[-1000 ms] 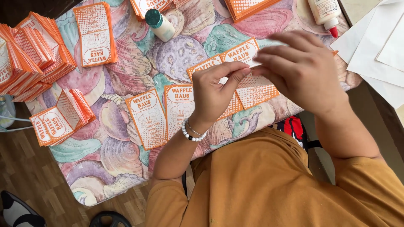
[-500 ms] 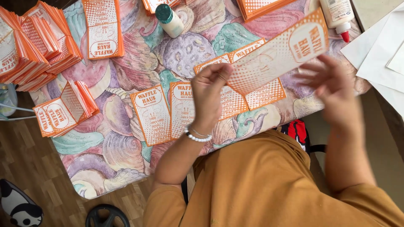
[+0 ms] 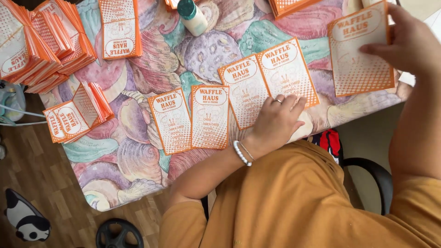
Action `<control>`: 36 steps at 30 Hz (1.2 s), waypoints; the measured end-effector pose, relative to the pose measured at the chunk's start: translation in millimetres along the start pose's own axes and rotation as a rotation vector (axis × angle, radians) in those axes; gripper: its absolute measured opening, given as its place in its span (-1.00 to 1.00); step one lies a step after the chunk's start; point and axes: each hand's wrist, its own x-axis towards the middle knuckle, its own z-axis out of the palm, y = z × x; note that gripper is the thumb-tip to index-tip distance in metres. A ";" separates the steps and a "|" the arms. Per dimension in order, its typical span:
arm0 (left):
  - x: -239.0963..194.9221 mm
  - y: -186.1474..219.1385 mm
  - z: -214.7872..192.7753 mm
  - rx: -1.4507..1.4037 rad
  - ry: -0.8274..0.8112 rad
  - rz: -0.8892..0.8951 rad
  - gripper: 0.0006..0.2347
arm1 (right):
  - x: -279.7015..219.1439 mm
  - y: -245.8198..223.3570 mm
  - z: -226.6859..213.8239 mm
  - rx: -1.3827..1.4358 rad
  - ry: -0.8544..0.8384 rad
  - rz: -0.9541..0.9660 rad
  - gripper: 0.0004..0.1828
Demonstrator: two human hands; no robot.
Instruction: Assembling paper bags by folding pre-printed templates and applying glue to the edges.
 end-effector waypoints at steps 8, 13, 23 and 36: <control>-3.9 2.8 35.1 0.171 0.193 0.084 -0.88 | -55.1 -27.9 28.6 -0.138 0.398 -0.342 -0.24; -1.8 -1.9 28.2 0.170 0.203 0.178 -0.84 | -72.4 -25.1 55.3 -0.217 0.413 -0.101 -0.19; -1.1 -13.6 27.4 -0.152 0.277 -0.102 -0.94 | -80.8 -52.1 69.4 -0.184 0.400 -0.141 0.28; 0.0 -2.2 -4.7 -0.432 0.586 -0.113 -0.93 | -95.5 -82.8 96.1 1.179 0.113 0.175 -0.33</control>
